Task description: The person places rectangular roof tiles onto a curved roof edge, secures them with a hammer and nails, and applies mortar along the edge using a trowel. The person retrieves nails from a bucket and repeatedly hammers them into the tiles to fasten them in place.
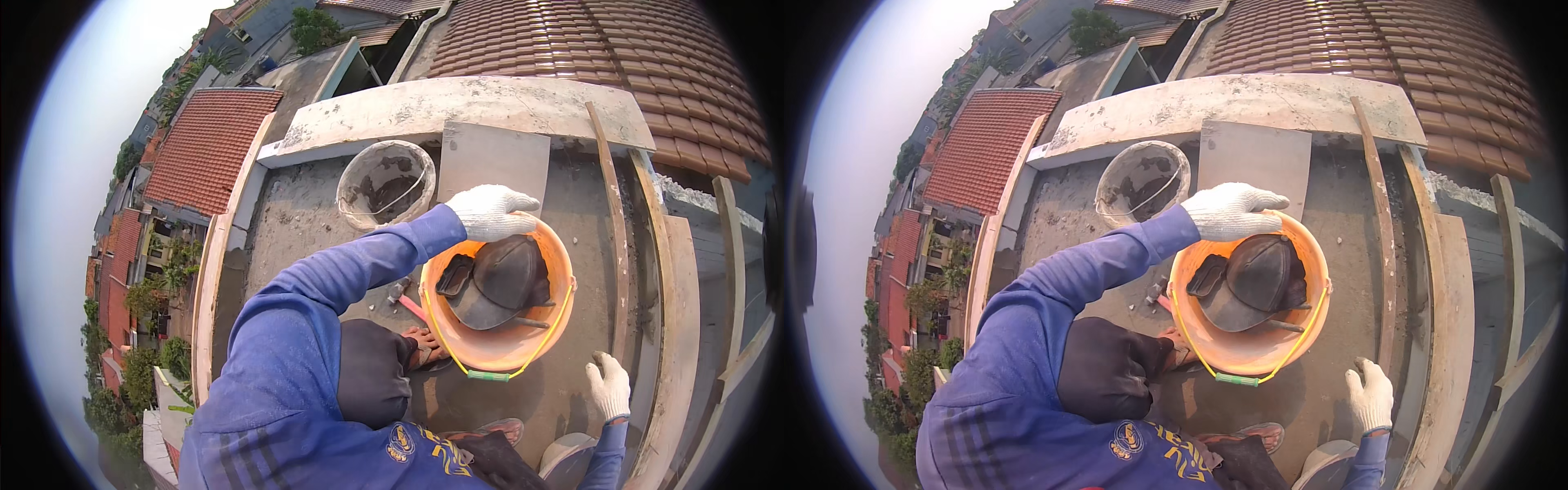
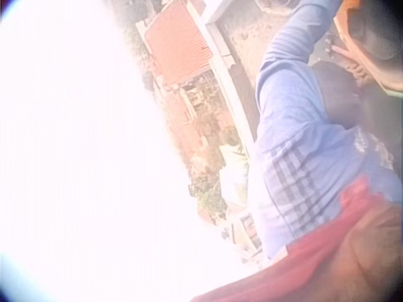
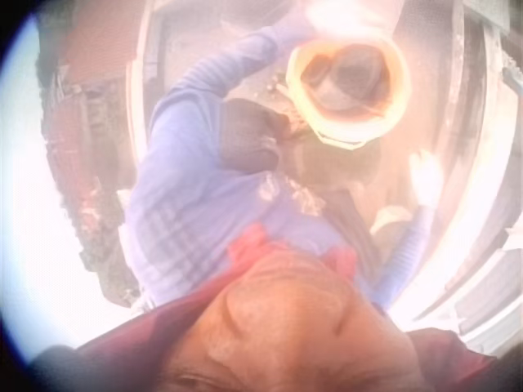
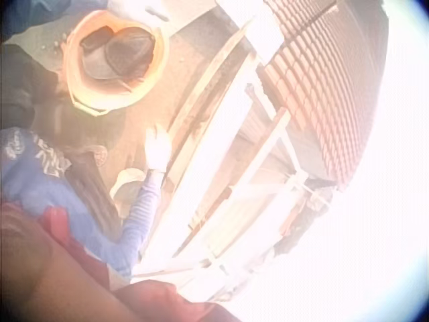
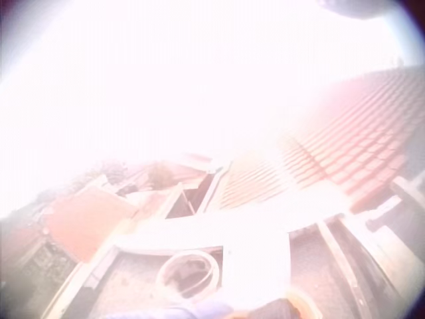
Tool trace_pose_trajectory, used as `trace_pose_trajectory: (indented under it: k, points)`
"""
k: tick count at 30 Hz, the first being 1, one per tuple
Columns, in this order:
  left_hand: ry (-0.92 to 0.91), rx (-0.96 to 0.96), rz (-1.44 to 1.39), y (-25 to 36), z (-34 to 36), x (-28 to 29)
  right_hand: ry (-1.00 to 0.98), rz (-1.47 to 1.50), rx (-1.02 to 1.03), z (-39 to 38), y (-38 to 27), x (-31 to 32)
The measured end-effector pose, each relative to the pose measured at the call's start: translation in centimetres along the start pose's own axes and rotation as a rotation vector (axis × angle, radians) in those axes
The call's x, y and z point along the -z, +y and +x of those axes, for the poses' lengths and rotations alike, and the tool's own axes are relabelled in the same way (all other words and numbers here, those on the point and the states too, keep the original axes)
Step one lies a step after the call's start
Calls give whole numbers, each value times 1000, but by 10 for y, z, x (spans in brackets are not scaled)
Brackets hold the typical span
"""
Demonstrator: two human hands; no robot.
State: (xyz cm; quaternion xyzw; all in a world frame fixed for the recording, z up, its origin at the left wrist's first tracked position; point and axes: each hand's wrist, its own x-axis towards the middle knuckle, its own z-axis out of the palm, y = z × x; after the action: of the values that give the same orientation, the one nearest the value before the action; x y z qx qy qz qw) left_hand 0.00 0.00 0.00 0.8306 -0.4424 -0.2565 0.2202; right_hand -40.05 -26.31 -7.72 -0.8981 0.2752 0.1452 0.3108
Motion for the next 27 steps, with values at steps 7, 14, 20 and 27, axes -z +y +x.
trace_pose_trajectory:
  k: [7, 14, 20, 27]
  points:
    - [196, 111, -322, -58, -90, 19, -34, 485, 7, 89, -14, -7]
    - [415, 334, -641, -57, -166, 18, -43, 874, 75, 251, -86, -18]
    - [671, 703, -727, -59, -312, 8, -70, 683, 107, 354, -156, -37]
    - [945, 1011, -868, -64, -471, -18, -31, 590, 209, 432, -137, -97]
